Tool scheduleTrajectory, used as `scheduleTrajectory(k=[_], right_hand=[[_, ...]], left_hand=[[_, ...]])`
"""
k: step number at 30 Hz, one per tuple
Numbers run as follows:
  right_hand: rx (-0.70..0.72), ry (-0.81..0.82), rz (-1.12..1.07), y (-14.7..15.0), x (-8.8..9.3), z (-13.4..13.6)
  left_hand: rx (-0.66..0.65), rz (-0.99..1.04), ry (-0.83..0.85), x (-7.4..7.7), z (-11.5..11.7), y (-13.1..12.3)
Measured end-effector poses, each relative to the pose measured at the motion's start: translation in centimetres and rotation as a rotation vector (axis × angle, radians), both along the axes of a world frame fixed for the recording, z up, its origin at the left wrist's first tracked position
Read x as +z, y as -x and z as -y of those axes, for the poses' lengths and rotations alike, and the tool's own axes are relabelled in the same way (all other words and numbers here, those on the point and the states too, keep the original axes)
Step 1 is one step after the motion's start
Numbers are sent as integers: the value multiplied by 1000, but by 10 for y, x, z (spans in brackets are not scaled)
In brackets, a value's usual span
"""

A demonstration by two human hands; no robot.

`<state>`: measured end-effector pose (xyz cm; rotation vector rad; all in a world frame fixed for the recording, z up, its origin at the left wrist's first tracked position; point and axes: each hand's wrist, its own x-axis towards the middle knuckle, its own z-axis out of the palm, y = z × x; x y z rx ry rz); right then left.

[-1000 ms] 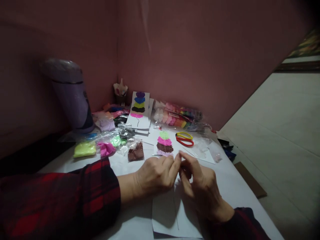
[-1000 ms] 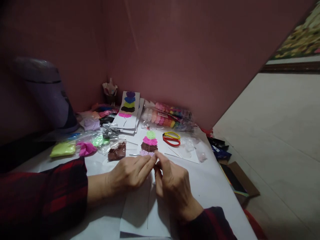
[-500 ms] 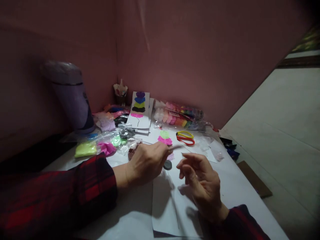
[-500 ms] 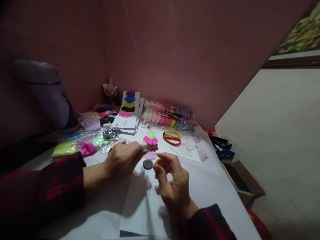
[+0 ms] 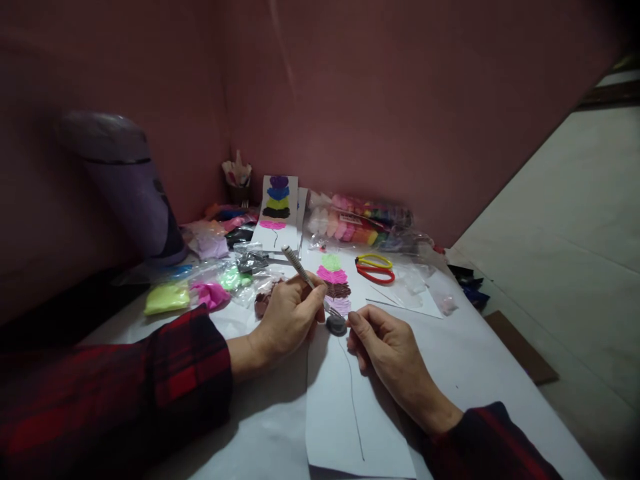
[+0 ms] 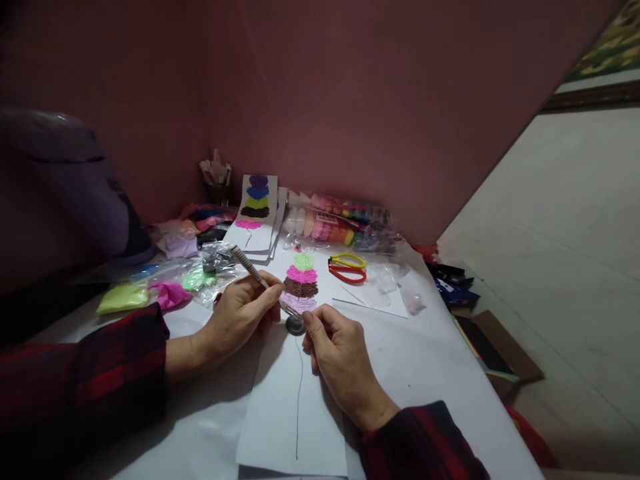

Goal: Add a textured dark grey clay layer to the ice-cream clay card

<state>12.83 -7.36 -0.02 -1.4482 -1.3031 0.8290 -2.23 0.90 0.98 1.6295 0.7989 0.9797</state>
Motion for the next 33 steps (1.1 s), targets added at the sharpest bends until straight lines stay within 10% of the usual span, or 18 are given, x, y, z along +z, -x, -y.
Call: scheduleTrajectory(k=[16,33], right_hand=[[32,23,58,-3,-4,-2],[48,46,84,-3,-5,-2]], left_hand=[[-25,-173,116,-7,-6,1],[33,-239,-151,-2,-9,2]])
